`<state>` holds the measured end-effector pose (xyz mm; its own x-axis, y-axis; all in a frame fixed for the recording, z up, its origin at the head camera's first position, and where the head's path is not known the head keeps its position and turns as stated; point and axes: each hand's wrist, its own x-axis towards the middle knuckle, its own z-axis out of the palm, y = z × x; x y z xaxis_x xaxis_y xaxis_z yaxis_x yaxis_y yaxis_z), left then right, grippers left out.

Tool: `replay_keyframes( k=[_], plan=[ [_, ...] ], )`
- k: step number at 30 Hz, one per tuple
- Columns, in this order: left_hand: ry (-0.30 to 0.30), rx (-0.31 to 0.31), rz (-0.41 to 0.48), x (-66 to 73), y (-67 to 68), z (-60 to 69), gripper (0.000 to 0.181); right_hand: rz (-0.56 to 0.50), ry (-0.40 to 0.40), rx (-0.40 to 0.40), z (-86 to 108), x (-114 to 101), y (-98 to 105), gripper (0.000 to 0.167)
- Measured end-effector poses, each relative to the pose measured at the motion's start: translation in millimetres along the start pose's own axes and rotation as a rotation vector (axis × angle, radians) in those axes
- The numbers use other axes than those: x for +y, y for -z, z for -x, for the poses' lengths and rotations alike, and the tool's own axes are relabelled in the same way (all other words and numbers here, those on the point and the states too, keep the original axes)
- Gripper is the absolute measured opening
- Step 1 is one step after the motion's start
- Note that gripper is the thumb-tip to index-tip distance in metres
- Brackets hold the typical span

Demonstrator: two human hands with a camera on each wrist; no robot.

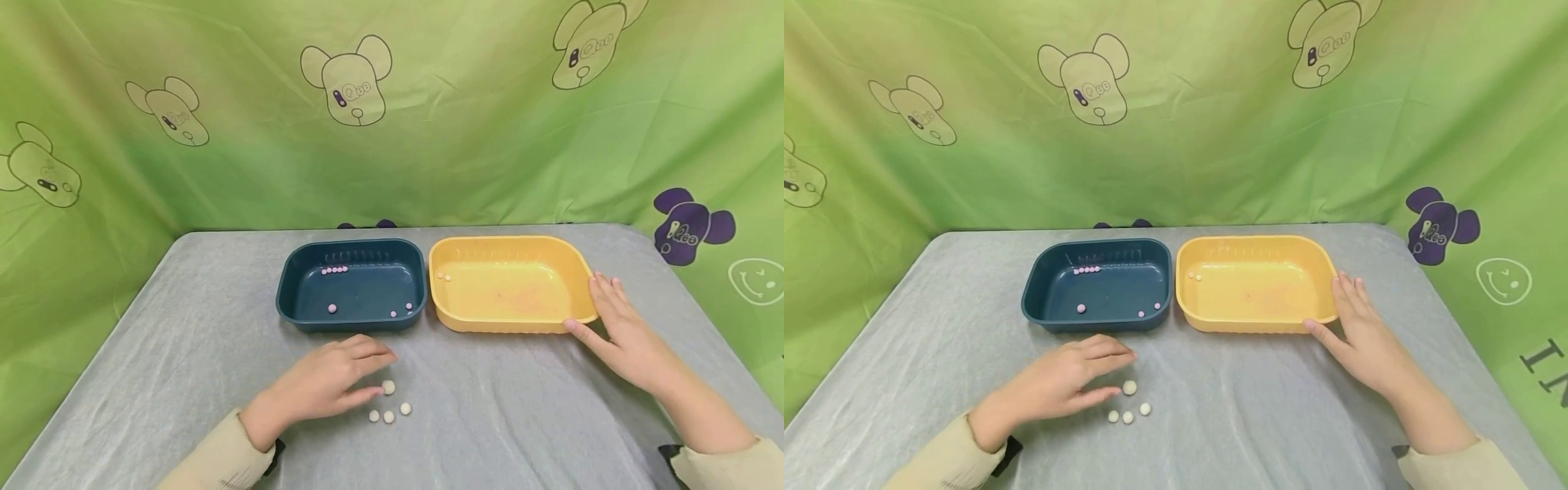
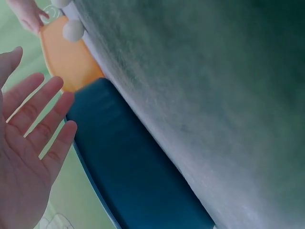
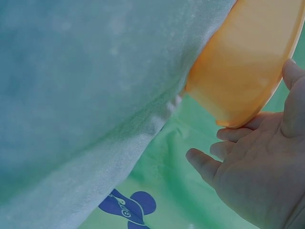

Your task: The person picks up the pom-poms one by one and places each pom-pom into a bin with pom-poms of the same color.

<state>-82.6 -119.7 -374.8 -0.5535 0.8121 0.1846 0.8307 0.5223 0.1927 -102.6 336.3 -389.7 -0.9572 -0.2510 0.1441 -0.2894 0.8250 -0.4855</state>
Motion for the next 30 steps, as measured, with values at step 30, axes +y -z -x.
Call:
replay_keyframes(
  k=[30],
  plan=[
    [0.05, -0.236, 0.039, 3.0, -13.9, -9.4, 0.04, -0.008, -0.007, -0.01, -0.1, -1, 0, 0.082]
  ],
)
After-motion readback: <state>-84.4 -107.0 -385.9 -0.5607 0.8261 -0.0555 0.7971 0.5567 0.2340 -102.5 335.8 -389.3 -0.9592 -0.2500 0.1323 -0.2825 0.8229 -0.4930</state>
